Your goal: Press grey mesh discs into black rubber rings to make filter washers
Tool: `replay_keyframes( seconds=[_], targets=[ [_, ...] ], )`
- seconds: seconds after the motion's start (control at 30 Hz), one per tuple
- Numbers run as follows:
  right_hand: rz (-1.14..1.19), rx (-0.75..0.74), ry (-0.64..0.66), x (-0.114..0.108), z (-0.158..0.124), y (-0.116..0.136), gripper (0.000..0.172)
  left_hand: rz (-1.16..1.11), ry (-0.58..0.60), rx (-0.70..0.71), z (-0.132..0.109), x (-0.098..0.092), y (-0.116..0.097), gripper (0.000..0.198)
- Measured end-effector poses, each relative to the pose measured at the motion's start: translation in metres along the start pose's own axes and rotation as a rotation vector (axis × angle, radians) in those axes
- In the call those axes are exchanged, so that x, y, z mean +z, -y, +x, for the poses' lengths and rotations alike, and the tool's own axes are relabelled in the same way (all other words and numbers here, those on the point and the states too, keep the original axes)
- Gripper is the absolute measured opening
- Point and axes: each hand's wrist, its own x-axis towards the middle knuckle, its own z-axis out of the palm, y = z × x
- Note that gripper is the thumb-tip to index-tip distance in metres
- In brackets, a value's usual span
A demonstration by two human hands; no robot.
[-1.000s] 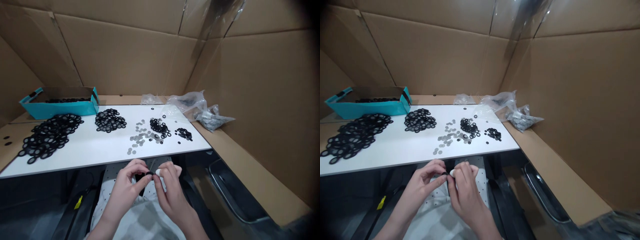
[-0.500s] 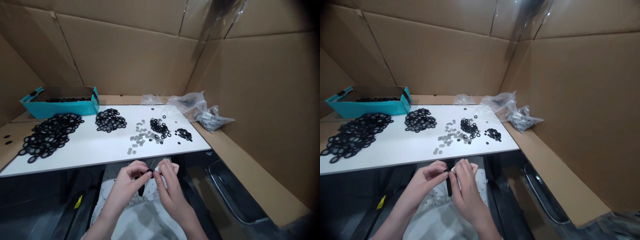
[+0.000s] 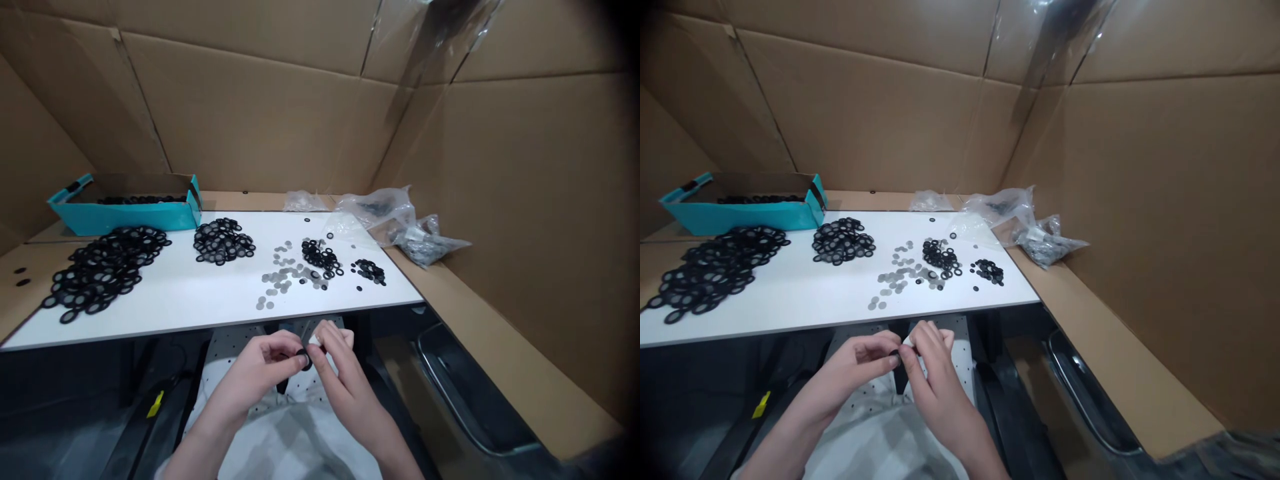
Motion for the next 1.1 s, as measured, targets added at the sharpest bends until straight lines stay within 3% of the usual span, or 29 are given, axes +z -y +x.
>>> replay_keyframes(
  seconds=[0.13, 0.27, 0.37, 0.63, 0.7, 0.77, 0.83, 0.9, 0.97, 1.03, 1.1],
  targets=[
    [-0.048, -0.011, 0.009, -0.004, -0.001, 0.001, 0.021, -0.013, -0.031, 0.01, -0.002, 0.002, 0.001, 0.012],
    [-0.06, -0.016, 0.075, -0.013, -0.004, 0.003, 0.006, -0.037, -0.046, -0.003, -0.004, 0.004, -0.001, 0.014],
    [-0.094, -0.067, 0.116, -0.017, -0.005, 0.002, 0.017, -0.047, -0.024, -0.017, -0.005, 0.005, -0.005, 0.012],
    [-0.224, -0.085, -0.049, -0.006, 0.003, -0.006, 0.017, 0.013, -0.068, -0.031, 0.001, 0.005, 0.002, 0.016],
    [-0.235, -0.067, -0.038, -0.003, 0.012, -0.013, 0.025, 0.083, -0.119, -0.011, 0.012, -0.008, 0.001, 0.017],
    [-0.251, -0.046, -0.016, -0.002, 0.026, -0.022, 0.028, 0.22, -0.259, 0.03, 0.03, -0.031, -0.004, 0.019],
    [-0.291, -0.032, -0.01, -0.001, 0.041, -0.034, 0.019, 0.431, -0.41, 0.079, 0.054, -0.063, -0.014, 0.021],
    [-0.328, -0.022, -0.032, 0.002, 0.054, -0.046, 0.011, 0.626, -0.478, 0.149, 0.08, -0.098, -0.025, 0.021],
    [-0.335, -0.017, -0.048, 0.006, 0.062, -0.053, 0.011, 0.814, -0.578, 0.131, 0.103, -0.127, -0.036, 0.023],
    [-0.302, -0.019, -0.04, 0.008, 0.069, -0.056, 0.01, 0.972, -0.709, 0.138, 0.118, -0.144, -0.047, 0.026],
    [-0.216, -0.023, -0.044, 0.004, 0.076, -0.051, 0.009, 1.072, -0.835, 0.234, 0.122, -0.144, -0.059, 0.031]
  ],
)
